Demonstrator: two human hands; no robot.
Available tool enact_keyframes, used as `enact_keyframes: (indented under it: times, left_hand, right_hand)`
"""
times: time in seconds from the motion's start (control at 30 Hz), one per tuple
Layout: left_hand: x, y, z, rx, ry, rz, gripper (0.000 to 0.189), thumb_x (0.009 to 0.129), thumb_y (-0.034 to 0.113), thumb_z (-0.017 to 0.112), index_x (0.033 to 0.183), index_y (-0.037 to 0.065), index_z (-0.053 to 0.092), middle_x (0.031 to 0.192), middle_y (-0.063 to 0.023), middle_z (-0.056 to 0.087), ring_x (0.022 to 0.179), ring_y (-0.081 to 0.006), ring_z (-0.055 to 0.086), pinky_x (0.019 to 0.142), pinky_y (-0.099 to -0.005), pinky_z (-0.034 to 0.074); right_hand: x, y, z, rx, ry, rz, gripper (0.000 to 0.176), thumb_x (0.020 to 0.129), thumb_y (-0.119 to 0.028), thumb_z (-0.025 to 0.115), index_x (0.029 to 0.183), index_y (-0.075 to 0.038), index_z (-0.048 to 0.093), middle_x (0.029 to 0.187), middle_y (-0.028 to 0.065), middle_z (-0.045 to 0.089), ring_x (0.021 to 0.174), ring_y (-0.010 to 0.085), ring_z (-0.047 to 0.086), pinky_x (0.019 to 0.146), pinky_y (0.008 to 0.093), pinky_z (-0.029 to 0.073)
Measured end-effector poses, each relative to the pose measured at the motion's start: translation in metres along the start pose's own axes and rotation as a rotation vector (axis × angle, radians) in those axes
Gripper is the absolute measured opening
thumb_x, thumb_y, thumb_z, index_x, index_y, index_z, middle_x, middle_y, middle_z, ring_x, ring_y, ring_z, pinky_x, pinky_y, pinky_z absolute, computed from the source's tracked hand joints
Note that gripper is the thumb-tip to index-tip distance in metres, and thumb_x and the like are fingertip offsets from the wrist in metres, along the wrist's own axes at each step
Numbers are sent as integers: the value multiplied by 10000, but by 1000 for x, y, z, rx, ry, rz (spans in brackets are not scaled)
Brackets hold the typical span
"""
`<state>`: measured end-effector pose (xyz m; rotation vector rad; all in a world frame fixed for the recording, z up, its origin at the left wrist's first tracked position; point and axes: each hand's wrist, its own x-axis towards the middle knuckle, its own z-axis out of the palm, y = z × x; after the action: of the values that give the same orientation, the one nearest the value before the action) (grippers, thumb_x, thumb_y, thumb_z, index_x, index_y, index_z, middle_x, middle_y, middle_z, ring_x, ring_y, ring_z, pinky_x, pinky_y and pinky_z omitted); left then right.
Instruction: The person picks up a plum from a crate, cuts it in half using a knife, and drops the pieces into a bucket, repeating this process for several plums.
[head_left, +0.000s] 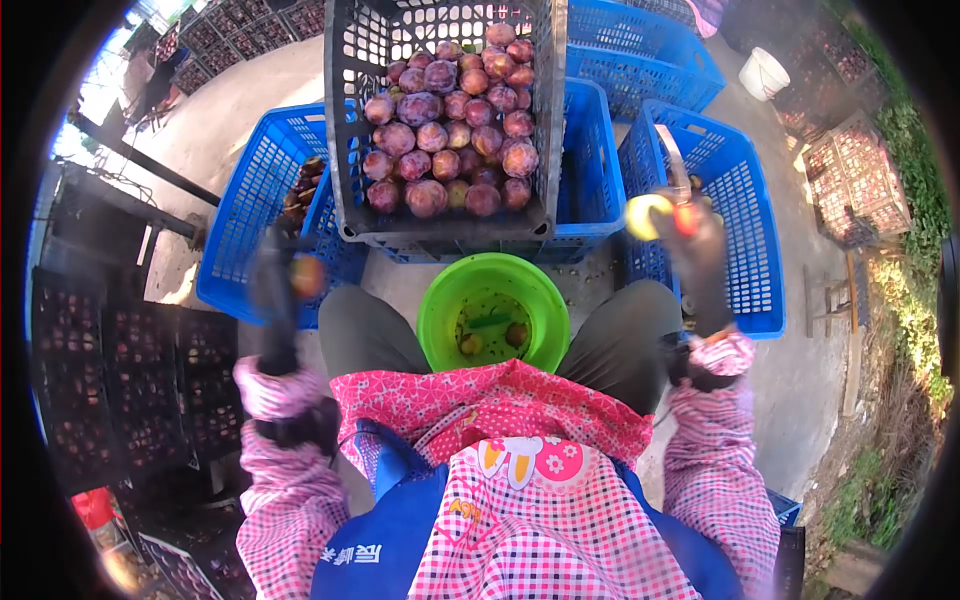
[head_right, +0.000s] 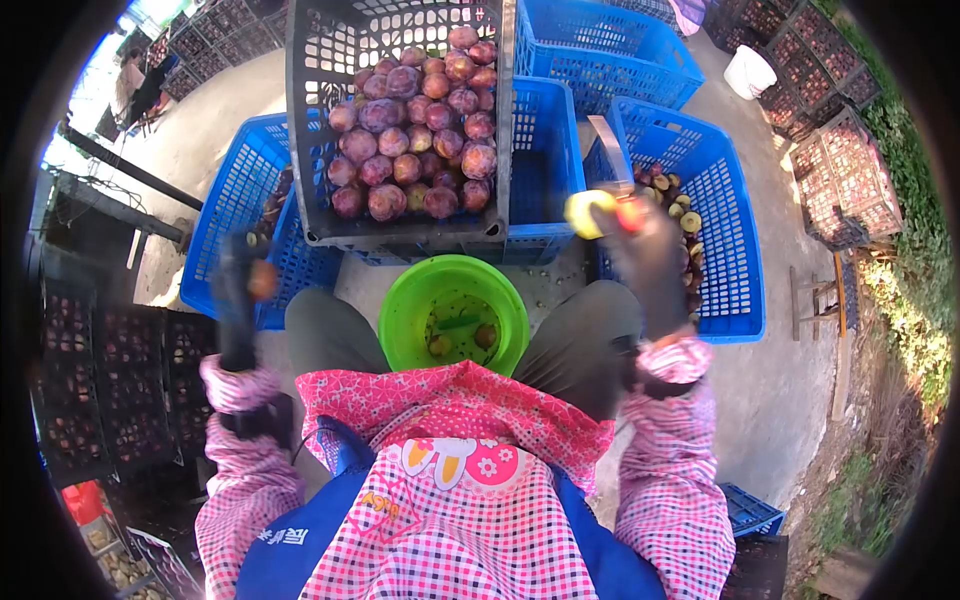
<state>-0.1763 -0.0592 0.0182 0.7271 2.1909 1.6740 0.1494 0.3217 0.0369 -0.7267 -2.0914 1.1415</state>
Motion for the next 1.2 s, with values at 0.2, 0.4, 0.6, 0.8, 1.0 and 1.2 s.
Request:
enact_keyframes:
  times: [0.2, 0.4, 0.6, 0.8, 1.0, 1.2]
  left_hand:
    - [60, -5, 46, 516, 42, 329, 600, 945, 400, 638, 1353, -19, 505, 1160, -196, 651, 1079, -324, 638, 920, -416, 499]
    - [96, -54, 166, 958, -249, 20, 610, 845, 542, 636, 1163, 28, 559, 1064, -218, 681, 968, -405, 672, 783, -486, 523]
    - [50, -6, 159, -45, -303, 5, 625, 848, 432, 710, 1279, 22, 518, 1126, -155, 657, 1002, -236, 666, 836, -389, 538]
    - [-59, 20, 142, -1090, -558, -408, 526, 958, 325, 590, 1374, 31, 461, 1244, -64, 589, 1148, -170, 581, 995, -336, 473]
    - [-87, 13, 134, -974, -460, -392, 589, 984, 483, 539, 1383, 55, 468, 1187, -59, 602, 1005, -137, 588, 792, -287, 491]
    - [-91, 4, 141, -823, -561, -259, 592, 992, 568, 447, 1264, 50, 534, 1136, -56, 592, 937, -121, 560, 801, -266, 441]
  right_hand:
    - [9, 6, -28, -195, 118, 53, 237, 971, -227, 636, 1052, -8, 594, 845, 123, 643, 750, 212, 611, 711, 361, 483]
    - [-21, -26, 59, -112, -82, -56, 164, 1012, -170, 543, 1089, -30, 580, 832, 128, 626, 721, 226, 614, 677, 361, 478]
    - [-45, -46, 113, 130, -186, -57, 171, 1023, -178, 522, 1089, -30, 578, 756, 103, 599, 645, 193, 589, 612, 340, 466]
    - [-81, -64, 138, 224, -309, -27, 190, 1018, -188, 539, 1058, -5, 570, 716, 95, 572, 620, 172, 565, 598, 330, 455]
    - [-97, -71, 132, 85, -397, -27, 198, 984, -214, 591, 970, -19, 559, 717, 182, 589, 617, 346, 606, 576, 396, 464]
    - [-104, -78, 131, -22, -402, -122, 215, 955, -233, 619, 937, -29, 553, 737, 225, 607, 688, 438, 614, 582, 483, 464]
